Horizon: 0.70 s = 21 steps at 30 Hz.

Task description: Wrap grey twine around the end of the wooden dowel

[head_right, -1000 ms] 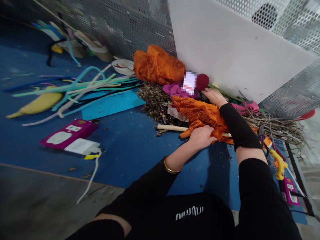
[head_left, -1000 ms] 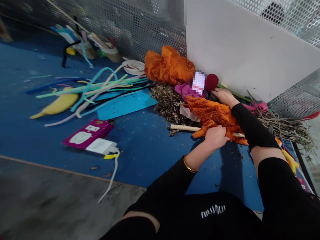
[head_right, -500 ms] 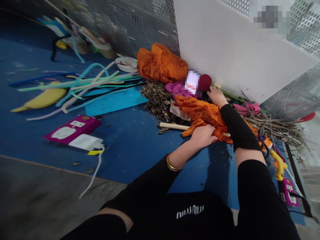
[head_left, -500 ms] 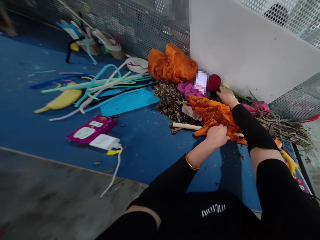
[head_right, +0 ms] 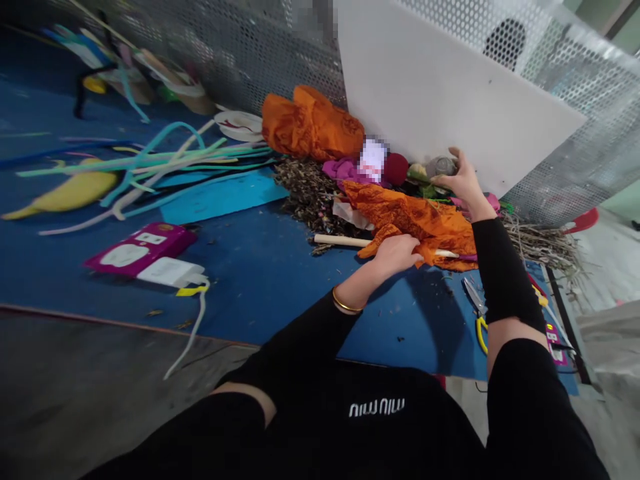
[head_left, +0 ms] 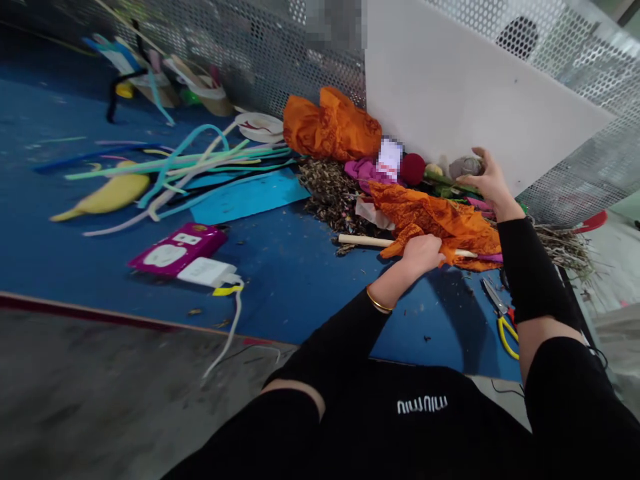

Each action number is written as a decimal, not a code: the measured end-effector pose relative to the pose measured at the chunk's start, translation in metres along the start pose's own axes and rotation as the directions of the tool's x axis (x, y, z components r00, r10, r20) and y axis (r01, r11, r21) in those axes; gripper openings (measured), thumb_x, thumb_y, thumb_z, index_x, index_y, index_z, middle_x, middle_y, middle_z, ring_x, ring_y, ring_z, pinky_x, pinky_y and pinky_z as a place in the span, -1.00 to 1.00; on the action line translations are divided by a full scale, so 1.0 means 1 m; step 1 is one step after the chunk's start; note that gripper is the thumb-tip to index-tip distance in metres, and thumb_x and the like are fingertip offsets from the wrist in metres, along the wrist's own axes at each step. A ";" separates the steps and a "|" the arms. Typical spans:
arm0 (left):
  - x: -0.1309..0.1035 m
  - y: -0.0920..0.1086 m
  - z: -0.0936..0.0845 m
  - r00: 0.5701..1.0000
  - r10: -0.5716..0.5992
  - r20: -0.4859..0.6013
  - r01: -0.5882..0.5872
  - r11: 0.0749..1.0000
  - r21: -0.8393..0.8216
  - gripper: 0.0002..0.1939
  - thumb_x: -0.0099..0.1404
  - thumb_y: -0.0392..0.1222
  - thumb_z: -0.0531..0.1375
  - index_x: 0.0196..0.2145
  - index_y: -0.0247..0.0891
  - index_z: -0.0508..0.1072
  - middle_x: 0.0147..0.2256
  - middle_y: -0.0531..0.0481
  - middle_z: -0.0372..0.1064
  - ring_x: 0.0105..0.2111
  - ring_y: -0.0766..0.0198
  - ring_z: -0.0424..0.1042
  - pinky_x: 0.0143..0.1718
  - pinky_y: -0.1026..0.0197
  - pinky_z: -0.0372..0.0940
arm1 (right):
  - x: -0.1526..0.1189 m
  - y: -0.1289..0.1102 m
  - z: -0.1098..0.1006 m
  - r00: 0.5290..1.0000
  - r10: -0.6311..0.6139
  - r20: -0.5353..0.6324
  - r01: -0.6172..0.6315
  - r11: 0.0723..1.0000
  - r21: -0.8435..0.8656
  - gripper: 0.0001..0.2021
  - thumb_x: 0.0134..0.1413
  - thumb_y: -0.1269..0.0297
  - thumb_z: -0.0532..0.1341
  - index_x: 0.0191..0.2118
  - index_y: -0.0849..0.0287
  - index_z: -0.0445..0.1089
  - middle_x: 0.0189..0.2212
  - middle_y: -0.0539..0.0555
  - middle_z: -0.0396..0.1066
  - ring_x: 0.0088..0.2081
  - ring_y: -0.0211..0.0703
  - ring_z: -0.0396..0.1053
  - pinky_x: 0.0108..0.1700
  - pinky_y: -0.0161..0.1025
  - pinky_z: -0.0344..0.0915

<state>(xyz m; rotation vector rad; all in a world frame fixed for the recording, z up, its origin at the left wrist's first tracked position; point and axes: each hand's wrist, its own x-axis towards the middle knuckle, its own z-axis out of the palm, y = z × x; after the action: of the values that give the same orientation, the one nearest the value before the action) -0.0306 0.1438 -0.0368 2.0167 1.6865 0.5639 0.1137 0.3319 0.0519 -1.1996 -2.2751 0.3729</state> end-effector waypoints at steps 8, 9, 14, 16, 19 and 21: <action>0.001 0.006 -0.014 0.933 -0.098 -0.347 -0.056 0.912 -0.406 -0.63 0.54 -0.08 0.04 0.02 -0.25 0.59 0.02 -0.18 0.59 0.00 0.07 0.55 0.09 0.09 0.40 | -0.114 -0.043 -0.010 0.977 0.063 -0.206 -0.023 0.981 0.193 -0.32 0.16 0.02 0.18 0.35 0.15 0.16 0.22 0.26 0.41 0.22 0.09 0.43 0.18 0.04 0.49; 0.001 0.009 -0.012 0.934 -0.114 -0.337 -0.108 0.813 -0.572 -0.61 0.55 -0.05 0.02 0.09 -0.26 0.54 0.04 -0.18 0.57 -0.04 0.11 0.56 0.02 0.13 0.43 | -0.129 -0.048 -0.005 0.976 0.065 -0.207 -0.025 0.982 0.188 -0.32 0.14 0.01 0.19 0.33 0.16 0.18 0.22 0.26 0.41 0.23 0.08 0.42 0.21 0.02 0.46; -0.003 0.018 0.001 0.998 0.032 -0.056 -0.060 0.129 -0.990 -0.58 0.38 0.00 0.28 0.08 -0.28 0.48 -0.02 -0.17 0.58 -0.19 0.17 0.59 -0.16 0.14 0.52 | -0.178 -0.062 0.032 0.982 0.078 -0.172 -0.024 0.955 0.297 -0.35 0.03 0.05 0.27 0.24 0.16 0.30 0.23 0.24 0.43 0.26 0.03 0.41 0.37 -0.02 0.31; -0.006 0.014 0.005 0.999 -0.006 0.032 0.032 -0.006 -0.999 -0.70 0.35 -0.10 0.32 -0.01 -0.26 0.51 -0.11 -0.10 0.60 -0.22 0.23 0.58 -0.13 0.17 0.51 | -0.186 -0.061 0.041 0.976 0.114 -0.187 -0.045 0.939 0.342 -0.32 -0.01 0.05 0.32 0.25 0.11 0.30 0.28 0.23 0.41 0.33 0.04 0.35 0.44 0.01 0.22; -0.012 0.002 0.006 0.992 -0.084 0.095 0.079 -0.178 -0.981 -0.80 0.34 -0.16 0.30 -0.10 -0.25 0.52 -0.19 -0.04 0.61 -0.22 0.27 0.59 -0.05 0.19 0.49 | -0.192 -0.054 0.048 0.948 0.238 -0.214 -0.092 0.844 0.529 -0.24 -0.03 -0.02 0.34 0.29 0.09 0.23 0.31 0.26 0.37 0.32 0.06 0.36 0.33 0.03 0.37; -0.016 -0.005 0.005 0.993 -0.103 0.052 0.031 -0.197 -0.980 -0.77 0.30 -0.16 0.33 -0.10 -0.25 0.51 -0.19 -0.03 0.62 -0.19 0.25 0.61 -0.02 0.17 0.48 | -0.194 -0.051 0.053 0.934 0.328 -0.140 -0.169 0.753 0.636 -0.30 0.02 -0.11 0.28 0.25 0.07 0.26 0.23 0.24 0.44 0.16 0.05 0.49 0.08 -0.02 0.53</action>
<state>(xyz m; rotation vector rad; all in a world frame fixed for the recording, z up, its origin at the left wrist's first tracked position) -0.0350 0.1283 -0.0443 0.5621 0.6082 1.3495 0.1383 0.1436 -0.0310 -1.1122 -1.5756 0.9374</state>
